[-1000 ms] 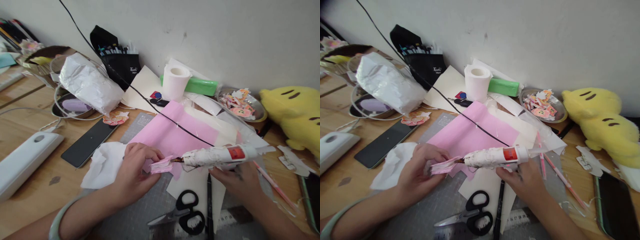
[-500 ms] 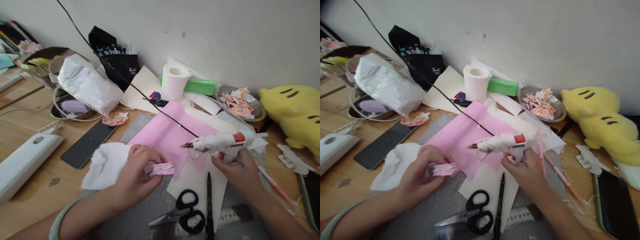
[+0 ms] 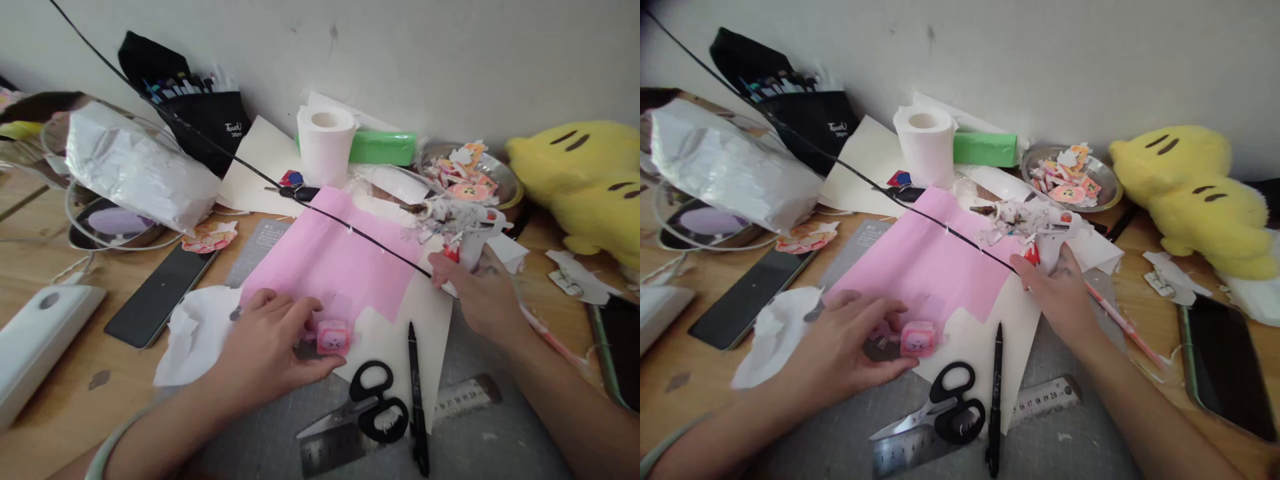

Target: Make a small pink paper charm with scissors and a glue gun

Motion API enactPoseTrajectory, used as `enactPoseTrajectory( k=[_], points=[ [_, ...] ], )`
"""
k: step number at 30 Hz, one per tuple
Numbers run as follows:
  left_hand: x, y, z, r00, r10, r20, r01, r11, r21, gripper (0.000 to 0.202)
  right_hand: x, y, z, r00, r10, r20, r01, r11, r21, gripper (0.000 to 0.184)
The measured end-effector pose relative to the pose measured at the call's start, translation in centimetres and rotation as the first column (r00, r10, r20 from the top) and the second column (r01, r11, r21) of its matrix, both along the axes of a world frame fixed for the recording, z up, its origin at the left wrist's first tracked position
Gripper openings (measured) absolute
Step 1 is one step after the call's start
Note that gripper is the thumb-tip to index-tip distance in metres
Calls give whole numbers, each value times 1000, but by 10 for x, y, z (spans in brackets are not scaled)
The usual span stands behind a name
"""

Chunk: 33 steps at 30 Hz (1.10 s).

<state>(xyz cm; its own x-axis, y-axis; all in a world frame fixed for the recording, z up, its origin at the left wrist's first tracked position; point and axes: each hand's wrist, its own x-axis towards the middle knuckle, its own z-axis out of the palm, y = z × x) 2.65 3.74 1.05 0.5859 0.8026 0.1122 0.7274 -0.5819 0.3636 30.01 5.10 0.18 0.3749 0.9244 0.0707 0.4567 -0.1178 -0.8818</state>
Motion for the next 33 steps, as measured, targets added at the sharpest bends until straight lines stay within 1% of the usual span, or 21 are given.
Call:
enactPoseTrajectory(
  k=[2,3,4,6,8,9,11,14,17,20,25,30,33],
  points=[
    [-3,3,1,999,37,-24,-32,981,192,43,1,2,-1,999,8,-33,-8,1000,6,28],
    [-5,3,2,1000,26,-17,-20,961,275,42,0,2,-1,999,8,-48,-8,1000,9,29],
    [-7,3,3,1000,-12,-4,13,937,348,38,0,3,-1,998,6,-62,-5,1000,13,29],
    [-8,1,5,987,-157,18,130,876,464,26,-1,3,0,997,-3,-80,5,1000,18,29],
    [-8,-3,5,952,-306,3,260,813,522,19,-2,3,-1,996,-12,-91,14,1000,20,28],
    [-7,-5,4,937,-348,-11,304,801,516,20,-3,3,-1,995,-13,-96,15,1000,18,28],
    [-5,-9,0,923,-384,-17,348,818,457,25,-2,3,-3,994,-11,-108,14,1000,27,28],
    [-4,-11,-8,927,-375,19,344,868,359,32,0,3,-7,991,16,-135,-11,999,44,28],
    [-6,-10,-13,939,-341,38,313,898,308,37,1,3,-9,983,32,-179,-24,999,45,29],
    [-6,-8,-13,943,-328,51,303,914,270,38,0,4,-11,978,28,-207,-21,999,33,28],
    [-3,-7,-11,949,-309,68,287,931,226,33,2,5,-15,957,62,-283,-41,996,80,29],
    [0,-6,-11,951,-294,92,276,945,174,29,3,7,-14,959,50,-280,-41,998,38,30],
    [1,-6,-10,953,-289,95,274,951,143,29,2,7,-12,955,60,-292,-51,998,36,31]
  ],
)
